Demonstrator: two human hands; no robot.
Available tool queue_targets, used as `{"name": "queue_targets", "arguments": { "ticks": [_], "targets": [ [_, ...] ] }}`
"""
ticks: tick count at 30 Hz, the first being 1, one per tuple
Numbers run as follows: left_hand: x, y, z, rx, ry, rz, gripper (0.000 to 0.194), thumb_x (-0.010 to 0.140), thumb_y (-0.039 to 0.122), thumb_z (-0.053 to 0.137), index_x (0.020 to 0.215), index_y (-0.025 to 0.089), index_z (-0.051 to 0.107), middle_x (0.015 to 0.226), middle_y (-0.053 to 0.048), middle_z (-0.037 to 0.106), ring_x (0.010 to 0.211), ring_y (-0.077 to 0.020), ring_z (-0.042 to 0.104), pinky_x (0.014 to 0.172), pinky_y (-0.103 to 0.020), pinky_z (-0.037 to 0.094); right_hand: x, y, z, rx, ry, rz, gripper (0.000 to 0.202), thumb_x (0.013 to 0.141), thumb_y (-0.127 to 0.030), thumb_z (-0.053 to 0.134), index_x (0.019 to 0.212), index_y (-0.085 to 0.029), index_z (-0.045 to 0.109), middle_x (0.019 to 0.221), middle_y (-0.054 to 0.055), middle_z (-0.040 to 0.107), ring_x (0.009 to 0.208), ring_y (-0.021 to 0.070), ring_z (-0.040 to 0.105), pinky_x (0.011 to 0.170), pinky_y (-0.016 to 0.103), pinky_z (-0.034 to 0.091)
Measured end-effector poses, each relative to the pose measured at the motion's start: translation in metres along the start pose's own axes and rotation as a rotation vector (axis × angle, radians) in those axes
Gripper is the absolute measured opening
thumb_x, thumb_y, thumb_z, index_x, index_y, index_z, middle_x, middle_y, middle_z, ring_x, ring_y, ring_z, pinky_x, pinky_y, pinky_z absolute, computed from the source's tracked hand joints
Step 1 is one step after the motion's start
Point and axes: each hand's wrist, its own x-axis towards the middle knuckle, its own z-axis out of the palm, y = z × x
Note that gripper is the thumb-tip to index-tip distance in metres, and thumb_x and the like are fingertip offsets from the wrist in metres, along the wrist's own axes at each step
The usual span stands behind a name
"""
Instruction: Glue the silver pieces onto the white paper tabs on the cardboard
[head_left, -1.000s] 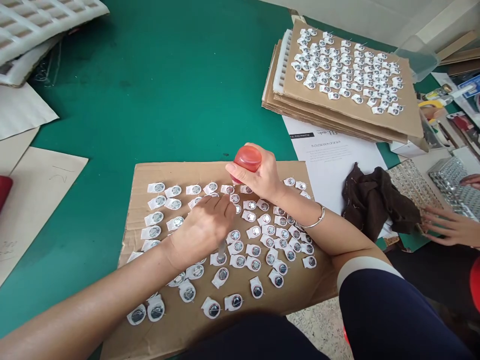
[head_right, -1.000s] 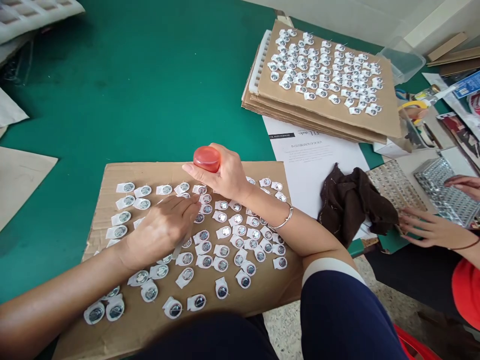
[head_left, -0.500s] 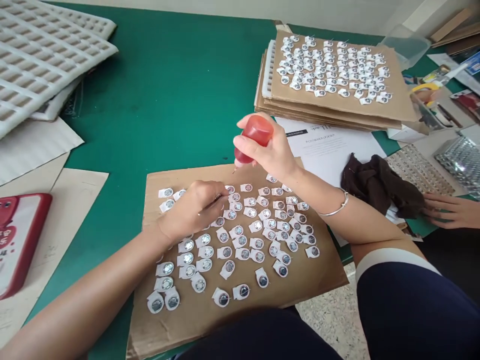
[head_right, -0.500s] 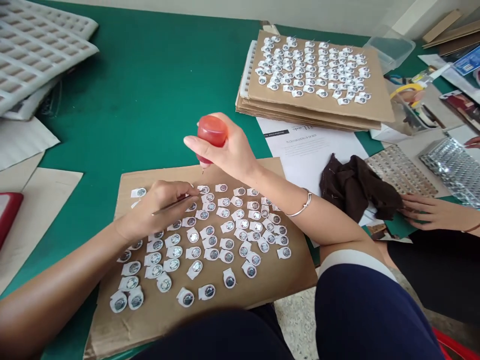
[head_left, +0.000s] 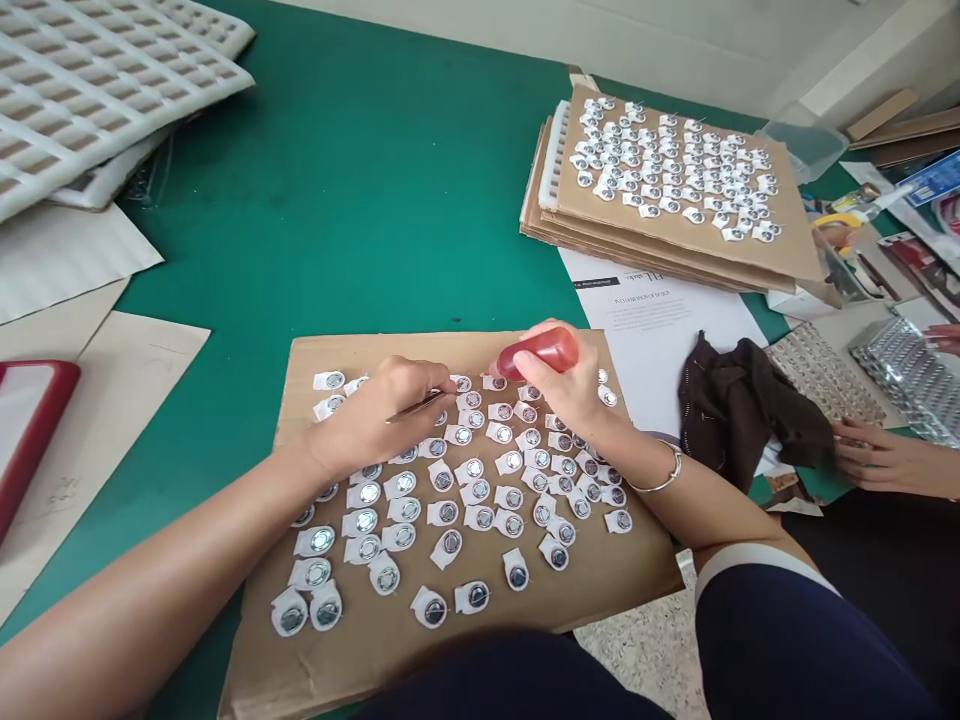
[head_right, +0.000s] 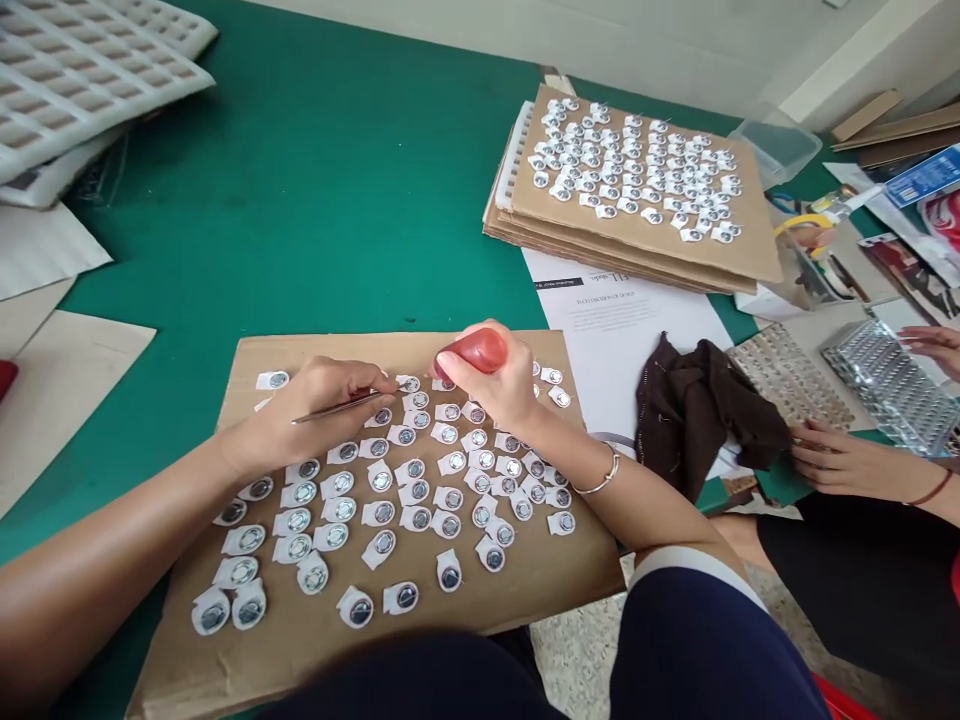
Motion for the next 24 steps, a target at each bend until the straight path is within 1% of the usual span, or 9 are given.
{"name": "queue_targets", "arguments": {
  "ticks": [3, 6, 10, 15, 20, 24],
  "targets": [
    [0.0003, -0.0010, 0.0001, -0.013, -0.003, -0.007, 0.015, 0.084, 0.012, 0.049, 0.085, 0.014, 0.063, 0.069, -0.001, 0.063, 0.057, -0.0086, 0.053, 0.052, -0.022, 0.039, -0.0034, -0.0002, 0.0013, -0.038, -0.019, -0.100, 0.015, 0.071, -0.033, 0.069, 0.077, -0.022, 0.059, 0.076, -0.001, 0.061, 0.071, 0.0136, 0.059, 0.067, 0.032, 0.050],
    [0.0004, -0.0023, 0.0005, -0.031, 0.002, -0.002, 0.014, 0.084, 0.014, 0.049, 0.086, 0.015, 0.063, 0.072, -0.003, 0.064, 0.060, -0.0102, 0.056, 0.054, -0.022, 0.041, -0.0048, -0.0004, 0.0026, -0.053, -0.036, -0.150, 0.015, 0.072, -0.030, 0.069, 0.077, -0.022, 0.059, 0.077, -0.001, 0.061, 0.072, 0.0134, 0.058, 0.069, 0.032, 0.050],
    [0.0004, -0.0019, 0.0000, -0.053, -0.013, 0.000, 0.014, 0.084, 0.014, 0.050, 0.087, 0.015, 0.064, 0.074, -0.004, 0.065, 0.061, -0.0110, 0.057, 0.054, -0.024, 0.041, -0.0043, 0.0003, 0.0036, -0.072, -0.034, -0.164, 0.012, 0.073, -0.028, 0.068, 0.077, -0.021, 0.058, 0.076, 0.000, 0.061, 0.071, 0.0132, 0.058, 0.069, 0.033, 0.049],
    [0.0001, -0.0016, -0.0010, -0.053, -0.025, -0.011, 0.015, 0.083, 0.012, 0.051, 0.090, 0.014, 0.064, 0.075, -0.003, 0.065, 0.060, -0.0102, 0.055, 0.053, -0.025, 0.038, -0.0037, 0.0020, 0.0038, -0.094, -0.058, -0.182, 0.013, 0.074, -0.028, 0.068, 0.077, -0.021, 0.058, 0.075, 0.000, 0.062, 0.071, 0.0140, 0.057, 0.070, 0.034, 0.049],
    [-0.0004, -0.0022, -0.0019, -0.058, -0.050, -0.013, 0.015, 0.083, 0.010, 0.050, 0.087, 0.015, 0.064, 0.071, -0.001, 0.062, 0.059, -0.0095, 0.051, 0.053, -0.026, 0.036, -0.0046, 0.0020, 0.0044, -0.107, -0.063, -0.188, 0.013, 0.074, -0.029, 0.068, 0.076, -0.022, 0.058, 0.074, 0.000, 0.062, 0.071, 0.0139, 0.057, 0.069, 0.034, 0.049],
    [-0.0004, -0.0014, -0.0025, -0.057, -0.051, -0.015, 0.015, 0.082, 0.009, 0.050, 0.087, 0.014, 0.064, 0.071, -0.001, 0.062, 0.059, -0.0096, 0.051, 0.053, -0.026, 0.036, -0.0047, 0.0016, 0.0046, -0.114, -0.067, -0.206, 0.013, 0.075, -0.028, 0.068, 0.075, -0.022, 0.057, 0.073, -0.001, 0.063, 0.071, 0.0138, 0.057, 0.068, 0.033, 0.049]
  ]
}}
